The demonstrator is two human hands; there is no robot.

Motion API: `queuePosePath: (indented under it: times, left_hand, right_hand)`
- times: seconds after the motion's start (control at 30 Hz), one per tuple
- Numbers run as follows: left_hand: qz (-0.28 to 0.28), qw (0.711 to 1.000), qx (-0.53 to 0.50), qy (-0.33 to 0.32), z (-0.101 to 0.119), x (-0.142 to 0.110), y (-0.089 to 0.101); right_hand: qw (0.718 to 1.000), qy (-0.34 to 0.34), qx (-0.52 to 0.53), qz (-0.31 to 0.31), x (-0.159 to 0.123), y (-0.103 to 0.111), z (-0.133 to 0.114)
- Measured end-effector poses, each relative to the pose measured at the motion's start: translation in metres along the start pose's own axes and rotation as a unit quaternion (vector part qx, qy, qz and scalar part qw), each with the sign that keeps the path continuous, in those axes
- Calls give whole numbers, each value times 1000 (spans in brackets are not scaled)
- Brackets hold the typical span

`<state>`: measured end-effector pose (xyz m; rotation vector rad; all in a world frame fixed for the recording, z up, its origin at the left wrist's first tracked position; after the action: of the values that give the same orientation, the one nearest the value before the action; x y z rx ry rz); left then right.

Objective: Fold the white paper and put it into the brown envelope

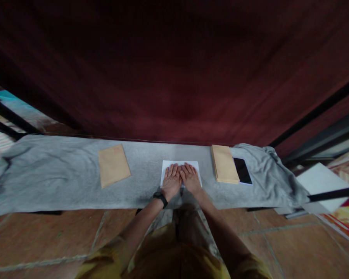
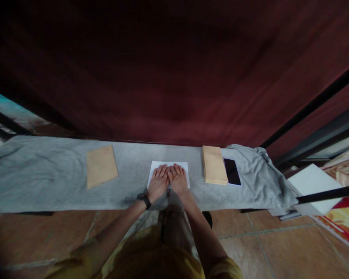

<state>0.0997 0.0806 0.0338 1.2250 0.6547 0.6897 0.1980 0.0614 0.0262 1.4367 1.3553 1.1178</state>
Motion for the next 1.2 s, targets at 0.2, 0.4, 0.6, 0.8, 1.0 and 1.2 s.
queuePosePath:
  times: [0.2, 0.4, 0.6, 0.8, 1.0, 1.2]
  left_hand:
    - [28, 999, 15, 27, -17, -2, -13]
    - [59, 997, 18, 56, -13, 1, -17]
    - [38, 999, -1, -8, -1, 15, -14]
    - [30, 999, 6, -19, -1, 13, -15]
    - [-13, 998, 52, -46, 9, 18, -19]
    - [-29, 996, 60, -60, 12, 22, -20]
  right_hand:
    - [996, -62, -56, 34, -3, -7, 25]
    - [989, -101, -87, 65, -8, -7, 33]
    - [989, -93, -100, 58, -10, -5, 33]
    - [989, -94, -94, 61, -6, -3, 31]
    - [998, -35, -43, 5, 10, -14, 10]
    - [999, -4, -38, -37, 10, -21, 9]
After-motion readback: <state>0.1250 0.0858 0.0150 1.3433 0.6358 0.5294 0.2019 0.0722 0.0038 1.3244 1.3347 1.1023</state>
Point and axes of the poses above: each hand's wrist, its own x-axis towards the middle knuckle, its own y-axis out of the back of the hand, z = x × y, the point moved 7 cm from there along x, towards the middle knuckle, and after that the axes turned 12 degrees about -z, right-handed, at the moved point
